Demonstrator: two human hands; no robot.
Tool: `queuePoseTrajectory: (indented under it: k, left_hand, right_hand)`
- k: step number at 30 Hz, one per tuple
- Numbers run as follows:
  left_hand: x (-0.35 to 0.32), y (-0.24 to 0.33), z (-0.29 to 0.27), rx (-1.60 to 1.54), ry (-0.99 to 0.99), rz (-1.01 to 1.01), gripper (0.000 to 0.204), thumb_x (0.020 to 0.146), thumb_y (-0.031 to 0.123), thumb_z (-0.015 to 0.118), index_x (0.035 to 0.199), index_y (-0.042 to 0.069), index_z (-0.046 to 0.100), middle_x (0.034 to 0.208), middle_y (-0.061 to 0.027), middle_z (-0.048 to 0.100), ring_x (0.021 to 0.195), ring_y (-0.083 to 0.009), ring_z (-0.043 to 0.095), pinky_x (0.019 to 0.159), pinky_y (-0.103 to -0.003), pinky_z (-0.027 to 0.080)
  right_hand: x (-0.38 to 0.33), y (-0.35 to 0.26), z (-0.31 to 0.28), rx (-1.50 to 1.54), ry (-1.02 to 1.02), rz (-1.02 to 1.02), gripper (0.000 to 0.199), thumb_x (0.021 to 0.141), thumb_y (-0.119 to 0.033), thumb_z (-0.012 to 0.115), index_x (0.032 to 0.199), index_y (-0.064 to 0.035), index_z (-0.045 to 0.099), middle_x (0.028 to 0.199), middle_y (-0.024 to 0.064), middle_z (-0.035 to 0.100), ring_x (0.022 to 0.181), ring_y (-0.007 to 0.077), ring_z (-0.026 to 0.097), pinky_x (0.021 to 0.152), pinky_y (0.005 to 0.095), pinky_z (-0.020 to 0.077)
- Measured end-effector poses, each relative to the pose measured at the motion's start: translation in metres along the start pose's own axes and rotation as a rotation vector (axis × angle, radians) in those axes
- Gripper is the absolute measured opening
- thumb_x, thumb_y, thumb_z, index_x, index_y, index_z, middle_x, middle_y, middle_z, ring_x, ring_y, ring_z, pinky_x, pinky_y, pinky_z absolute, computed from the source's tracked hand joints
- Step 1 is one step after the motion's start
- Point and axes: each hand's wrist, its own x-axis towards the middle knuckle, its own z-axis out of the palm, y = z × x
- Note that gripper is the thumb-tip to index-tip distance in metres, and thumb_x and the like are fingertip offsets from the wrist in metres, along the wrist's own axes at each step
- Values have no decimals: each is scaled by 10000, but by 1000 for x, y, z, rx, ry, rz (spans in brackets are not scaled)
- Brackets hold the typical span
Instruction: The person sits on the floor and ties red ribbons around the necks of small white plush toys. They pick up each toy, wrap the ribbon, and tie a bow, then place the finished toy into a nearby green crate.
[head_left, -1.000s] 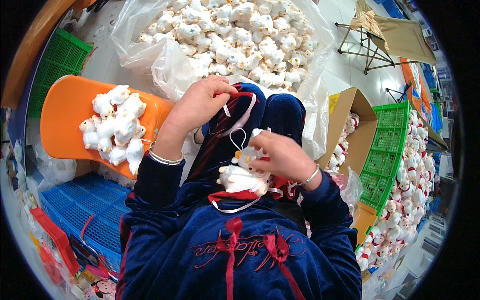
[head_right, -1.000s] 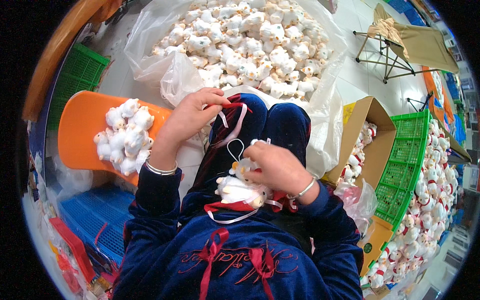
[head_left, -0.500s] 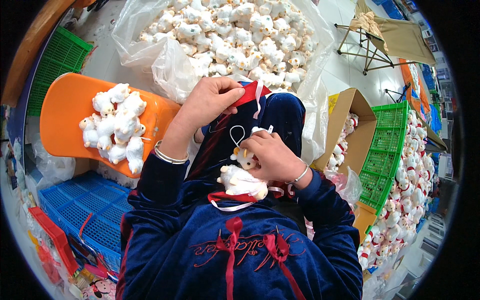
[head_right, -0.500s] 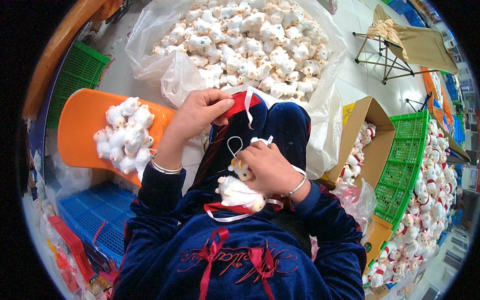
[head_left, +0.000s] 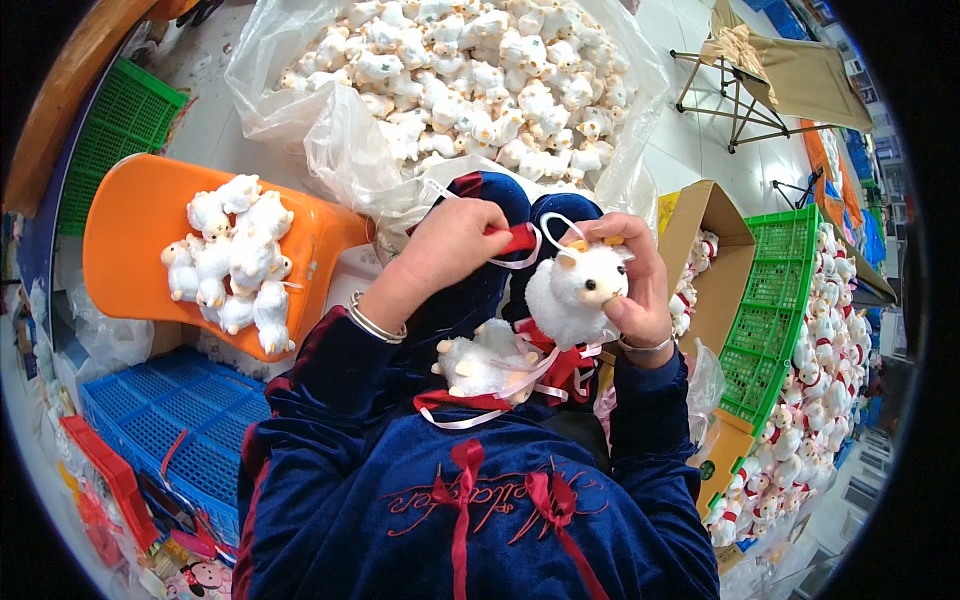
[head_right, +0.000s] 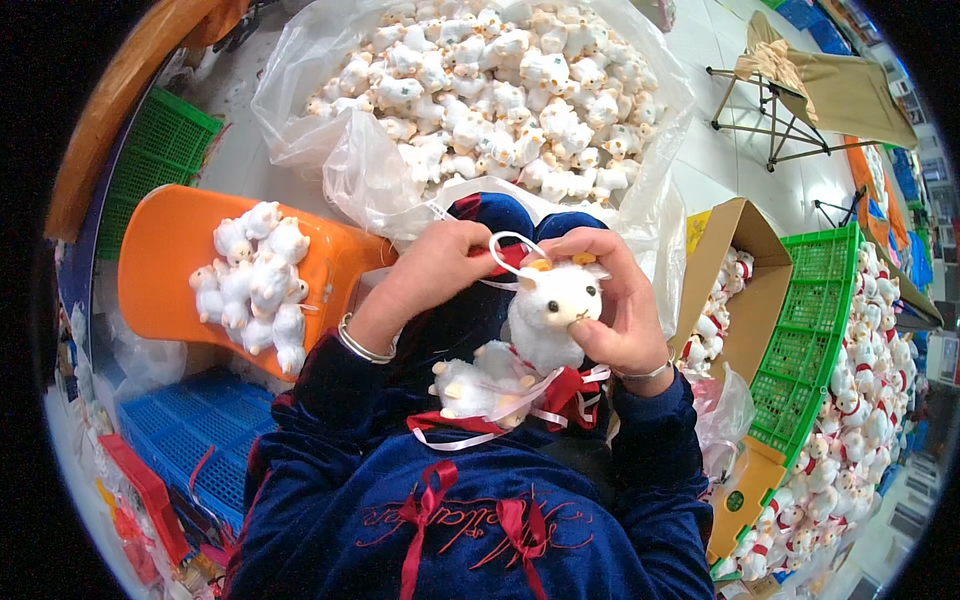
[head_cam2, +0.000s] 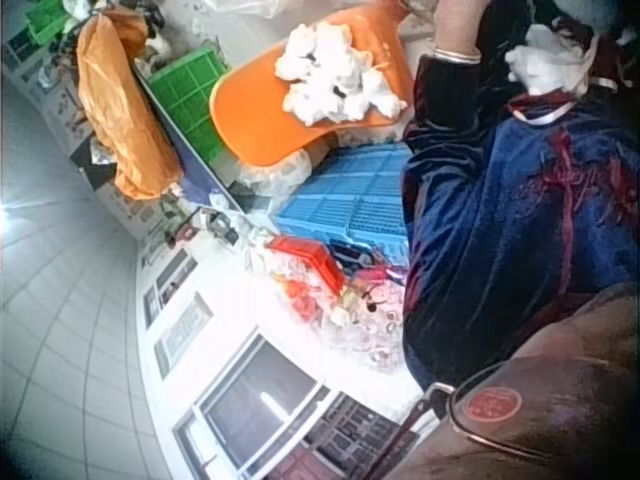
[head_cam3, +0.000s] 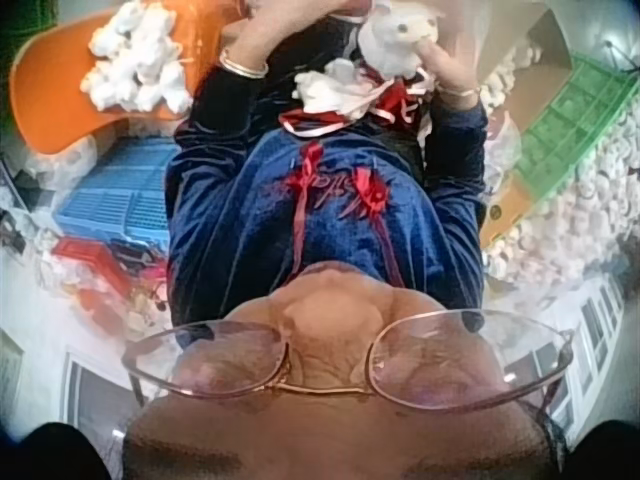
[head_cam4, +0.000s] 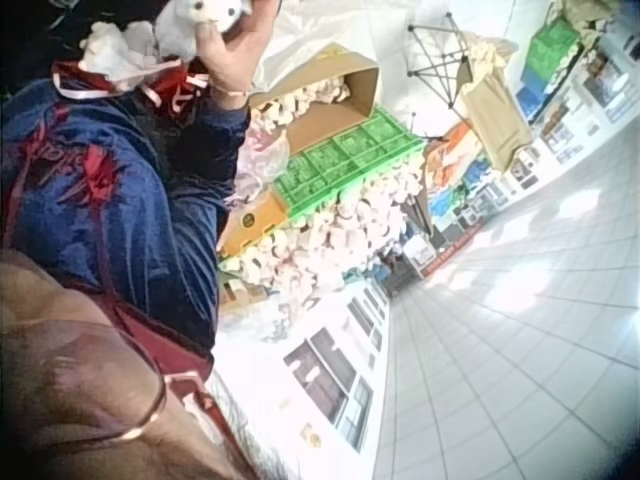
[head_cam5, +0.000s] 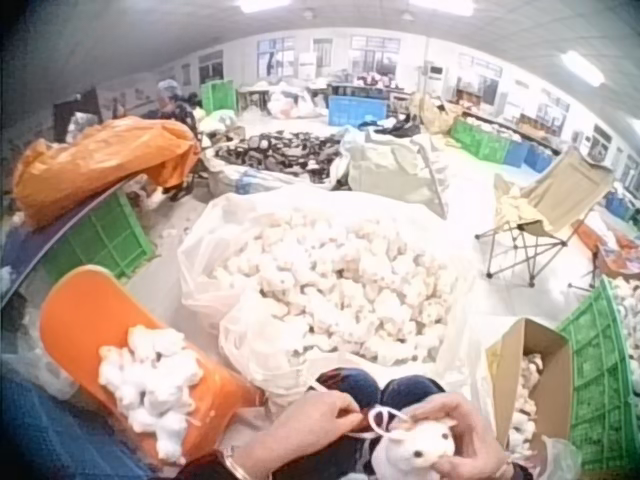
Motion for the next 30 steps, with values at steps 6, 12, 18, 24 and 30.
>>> queuePoseTrajectory:
  k: [6,12,18,24,30]
  left_hand:
    - [2,22,16,-140,-18,252,220,898,244,679,906,34,745,898,-134,697,847,-323,677,774,-425,540]
    - [-8,31,7,-385,-142,375,179,887,67,684,1065,44,688,1035,-124,700,993,-274,680,861,-342,525]
    - [-25,36,9,-799,-275,144,498,873,236,762,1274,-11,600,1046,-78,682,974,-174,647,906,-333,523]
    - [-14,15,17,-730,-201,23,576,850,317,795,1266,-34,609,1136,-109,708,996,-162,667,911,-329,531]
    - [-4,12,15,-738,-247,10,564,843,300,797,1272,-21,619,1126,-102,710,993,-157,665,918,-321,524]
  right_hand:
    - [4,-3,-6,-69,-39,81,693,758,-280,762,1334,7,505,1247,124,581,1186,217,575,1047,349,438]
    - [4,1,-9,-17,-54,124,637,760,-101,734,1347,6,512,1270,90,571,1213,180,547,1087,329,406]
    - [8,2,0,-55,-7,64,504,891,19,647,1364,18,475,1294,124,590,1236,198,566,1094,351,427]
    - [26,-9,-31,-144,304,-142,414,993,-108,519,1388,15,531,1333,125,607,1299,207,538,1071,352,449]
    - [26,16,-38,-495,-114,131,282,929,-119,616,1176,16,635,919,51,696,844,125,629,807,287,514]
